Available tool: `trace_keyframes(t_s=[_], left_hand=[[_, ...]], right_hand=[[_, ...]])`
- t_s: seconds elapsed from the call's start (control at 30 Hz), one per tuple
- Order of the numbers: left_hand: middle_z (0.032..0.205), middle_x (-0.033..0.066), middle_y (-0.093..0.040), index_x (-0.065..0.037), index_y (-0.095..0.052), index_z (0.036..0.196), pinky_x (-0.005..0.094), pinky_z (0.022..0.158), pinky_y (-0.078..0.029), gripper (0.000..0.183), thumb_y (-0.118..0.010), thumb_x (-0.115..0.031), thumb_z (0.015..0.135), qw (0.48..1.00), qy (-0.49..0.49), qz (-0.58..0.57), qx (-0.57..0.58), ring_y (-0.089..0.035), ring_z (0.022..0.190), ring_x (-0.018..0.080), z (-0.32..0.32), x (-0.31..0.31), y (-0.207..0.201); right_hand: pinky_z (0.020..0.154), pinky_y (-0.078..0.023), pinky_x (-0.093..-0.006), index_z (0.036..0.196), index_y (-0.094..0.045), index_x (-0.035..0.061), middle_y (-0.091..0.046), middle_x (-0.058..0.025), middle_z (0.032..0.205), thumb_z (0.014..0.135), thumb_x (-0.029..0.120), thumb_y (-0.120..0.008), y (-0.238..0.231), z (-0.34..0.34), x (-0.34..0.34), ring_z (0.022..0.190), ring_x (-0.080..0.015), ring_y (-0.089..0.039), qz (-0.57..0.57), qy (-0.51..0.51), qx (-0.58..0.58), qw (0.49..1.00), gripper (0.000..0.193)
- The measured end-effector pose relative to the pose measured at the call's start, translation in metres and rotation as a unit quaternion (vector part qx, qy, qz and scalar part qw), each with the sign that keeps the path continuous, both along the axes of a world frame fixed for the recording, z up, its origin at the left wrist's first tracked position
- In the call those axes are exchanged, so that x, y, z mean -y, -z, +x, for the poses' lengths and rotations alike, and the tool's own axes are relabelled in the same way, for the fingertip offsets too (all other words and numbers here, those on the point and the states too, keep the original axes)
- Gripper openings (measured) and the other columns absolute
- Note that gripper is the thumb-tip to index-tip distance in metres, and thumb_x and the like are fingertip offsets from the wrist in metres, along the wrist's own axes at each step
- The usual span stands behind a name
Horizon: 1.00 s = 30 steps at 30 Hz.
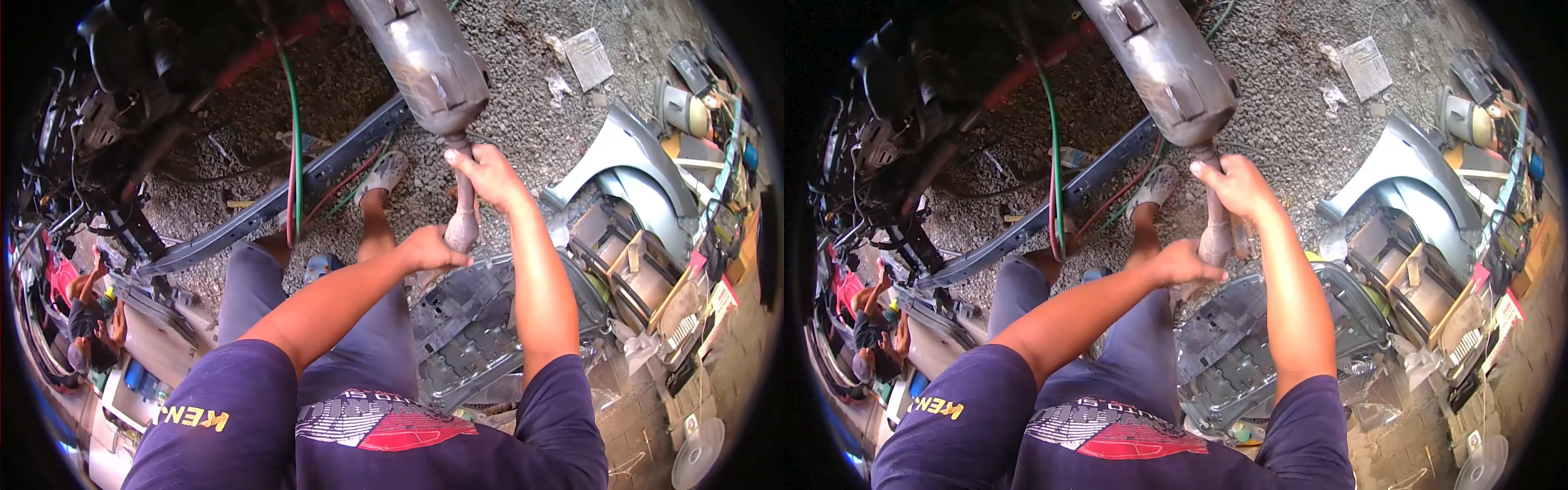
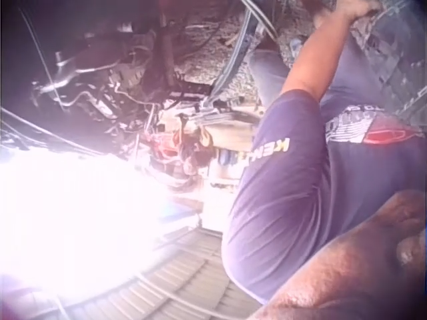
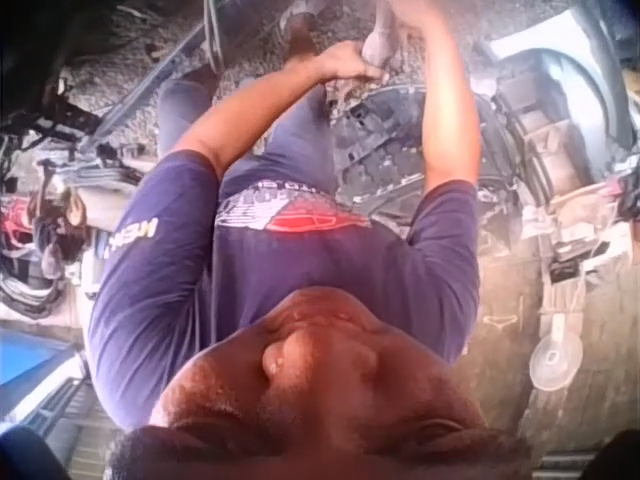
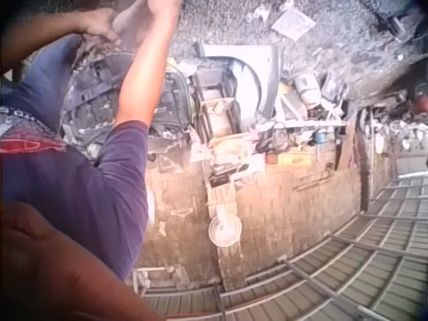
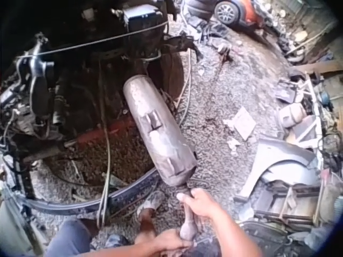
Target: Removing an exhaust pipe from a motorcycle and inspecting it near a car engine bay.
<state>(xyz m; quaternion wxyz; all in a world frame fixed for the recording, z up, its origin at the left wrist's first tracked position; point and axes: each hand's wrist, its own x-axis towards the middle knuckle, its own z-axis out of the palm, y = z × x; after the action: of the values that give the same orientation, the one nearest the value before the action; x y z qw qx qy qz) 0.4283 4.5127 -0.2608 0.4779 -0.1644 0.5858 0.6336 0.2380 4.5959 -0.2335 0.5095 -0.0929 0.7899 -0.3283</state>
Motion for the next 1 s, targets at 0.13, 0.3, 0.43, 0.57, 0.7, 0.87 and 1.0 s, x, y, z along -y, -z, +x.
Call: trace_keyframes(t_s=[0.13,0.3,0.43,0.57,0.7,0.87,1.0], left_hand=[[0.119,0.0194,-0.074,-0.008,-0.07,0.127,0.0406,0.103,-0.051,0.076,-0.085,-0.057,0.071,0.999,0.024,0.021,-0.013,-0.07,0.114,0.0337,-0.005,-0.007,-0.003],[0.115,0.0187,-0.076,-0.01,-0.074,0.122,0.0399,0.099,-0.054,0.067,-0.081,-0.056,0.073,0.997,0.02,-0.009,-0.076,-0.072,0.109,0.0327,0.005,-0.011,0.023],[0.115,0.0193,-0.076,-0.007,-0.074,0.12,0.0397,0.098,-0.054,0.073,-0.08,-0.06,0.071,0.999,0.002,-0.004,-0.049,-0.073,0.108,0.0319,0.007,-0.015,0.008],[0.108,0.0195,-0.078,-0.006,-0.078,0.111,0.0399,0.095,-0.055,0.07,-0.084,-0.06,0.068,0.997,-0.066,-0.018,-0.044,-0.075,0.102,0.0311,0.017,-0.016,0.003],[0.111,0.019,-0.077,-0.006,-0.077,0.113,0.0404,0.097,-0.055,0.074,-0.083,-0.063,0.067,0.996,-0.083,0.005,-0.024,-0.074,0.104,0.0311,0.025,-0.011,-0.003],[0.114,0.0196,-0.077,-0.006,-0.078,0.114,0.0397,0.098,-0.054,0.074,-0.083,-0.063,0.067,0.997,-0.068,-0.033,-0.031,-0.073,0.107,0.0318,0.028,-0.006,-0.003],[0.113,0.0174,-0.077,-0.007,-0.079,0.112,0.0388,0.098,-0.054,0.073,-0.084,-0.064,0.067,0.997,-0.07,-0.034,-0.029,-0.074,0.107,0.0308,0.032,-0.003,-0.005]], right_hand=[[0.061,-0.049,-0.0343,0.088,-0.067,-0.0009,-0.063,-0.0008,0.075,0.101,0.043,-0.068,-0.001,0.004,-0.013,0.067,-0.0112,-0.056,0.0,0.033,-0.003,0.999,0.046],[0.064,-0.046,-0.0328,0.093,-0.068,0.0007,-0.062,-0.0003,0.078,0.1,0.049,-0.068,-0.002,0.006,0.0,0.071,-0.012,-0.055,0.042,0.026,-0.016,0.999,0.049],[0.061,-0.046,-0.0333,0.095,-0.067,0.0031,-0.06,0.0004,0.074,0.097,0.053,-0.07,-0.005,0.008,-0.007,0.067,-0.0123,-0.054,0.064,0.017,-0.058,0.996,0.05],[0.064,-0.049,-0.0346,0.106,-0.067,0.0017,-0.062,-0.0028,0.079,0.095,0.048,-0.075,-0.014,0.01,-0.008,0.072,-0.015,-0.06,0.068,0.001,-0.028,0.997,0.048],[0.076,-0.05,-0.029,0.122,-0.065,-0.0022,-0.065,-0.0089,0.098,0.09,0.022,-0.075,-0.04,0.001,-0.041,0.087,-0.0142,-0.061,0.006,-0.033,-0.082,0.996,0.041],[0.089,-0.055,-0.0352,0.125,-0.06,-0.0079,-0.068,-0.0184,0.114,0.092,0.001,-0.06,-0.09,-0.01,-0.087,0.097,-0.0223,-0.067,-0.153,0.201,0.039,0.967,0.034],[0.094,-0.059,-0.0411,0.137,-0.052,-0.0093,-0.067,-0.0234,0.122,0.104,0.02,-0.063,-0.113,0.006,-0.104,0.124,-0.0345,-0.066,-0.132,0.271,0.067,0.951,0.045]])
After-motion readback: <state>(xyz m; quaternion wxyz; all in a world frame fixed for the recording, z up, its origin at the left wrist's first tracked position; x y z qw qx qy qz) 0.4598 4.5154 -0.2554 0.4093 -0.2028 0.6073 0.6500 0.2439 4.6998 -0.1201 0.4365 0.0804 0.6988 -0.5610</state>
